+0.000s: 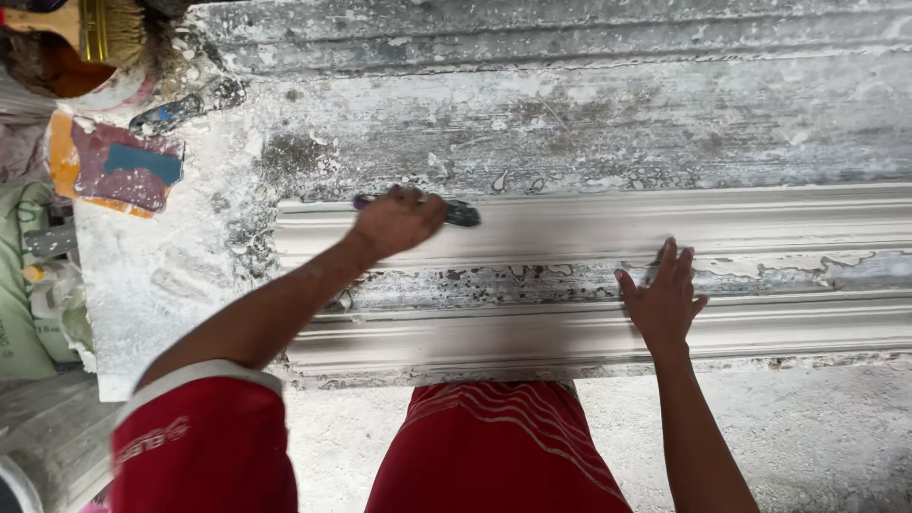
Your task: The person uses a small scraping tool to remove excess dried plaster from the grooves and edges of decorative plaster cornice moldings laid on a work surface. They work along the lengths of several moldings, brushing off debris and repositioning the pieces as they clean each profile.
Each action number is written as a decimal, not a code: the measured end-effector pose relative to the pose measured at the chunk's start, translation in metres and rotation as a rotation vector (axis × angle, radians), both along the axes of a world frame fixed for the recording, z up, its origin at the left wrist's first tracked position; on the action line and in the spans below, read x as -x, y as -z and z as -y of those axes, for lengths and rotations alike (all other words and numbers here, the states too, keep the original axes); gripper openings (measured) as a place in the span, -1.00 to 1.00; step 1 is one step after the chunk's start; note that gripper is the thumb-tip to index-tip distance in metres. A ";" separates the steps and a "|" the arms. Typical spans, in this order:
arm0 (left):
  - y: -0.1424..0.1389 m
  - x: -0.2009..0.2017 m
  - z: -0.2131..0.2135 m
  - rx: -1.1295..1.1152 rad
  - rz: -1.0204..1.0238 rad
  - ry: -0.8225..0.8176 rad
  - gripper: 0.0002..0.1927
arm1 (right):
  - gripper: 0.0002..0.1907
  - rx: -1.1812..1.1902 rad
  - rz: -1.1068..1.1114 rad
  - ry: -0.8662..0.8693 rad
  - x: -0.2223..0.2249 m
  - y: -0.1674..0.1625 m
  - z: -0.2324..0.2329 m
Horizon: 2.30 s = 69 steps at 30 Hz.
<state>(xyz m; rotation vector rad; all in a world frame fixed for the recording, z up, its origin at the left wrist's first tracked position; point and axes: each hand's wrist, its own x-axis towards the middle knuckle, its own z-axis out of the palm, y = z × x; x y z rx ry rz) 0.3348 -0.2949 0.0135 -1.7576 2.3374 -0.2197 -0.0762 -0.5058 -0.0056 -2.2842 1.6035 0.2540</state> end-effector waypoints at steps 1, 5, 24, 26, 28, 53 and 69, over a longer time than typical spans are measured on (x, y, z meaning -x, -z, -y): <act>0.003 0.008 0.011 -0.039 -0.041 -0.012 -0.82 | 0.10 -0.011 -0.011 0.010 -0.002 -0.003 0.001; 0.010 0.020 0.033 -0.166 -0.091 -0.037 -0.84 | 0.10 -0.026 -0.045 0.018 -0.003 -0.008 0.003; 0.010 0.090 0.146 -0.113 -0.221 0.066 -0.85 | 0.08 0.049 -0.006 -0.065 0.014 0.010 0.010; 0.010 0.080 0.141 -0.241 -0.172 0.052 -0.86 | 0.06 0.097 0.006 -0.093 0.018 0.010 0.009; 0.004 0.058 0.120 -0.233 -0.152 0.060 -0.87 | 0.05 0.134 0.022 -0.114 0.021 0.011 0.007; -0.005 0.304 0.373 -0.027 -0.212 0.086 -0.85 | -0.35 0.047 0.458 -0.522 0.164 -0.006 0.113; -0.038 0.353 0.429 -0.379 -0.191 -0.028 -0.58 | -0.20 0.110 0.203 -0.158 0.334 0.041 0.317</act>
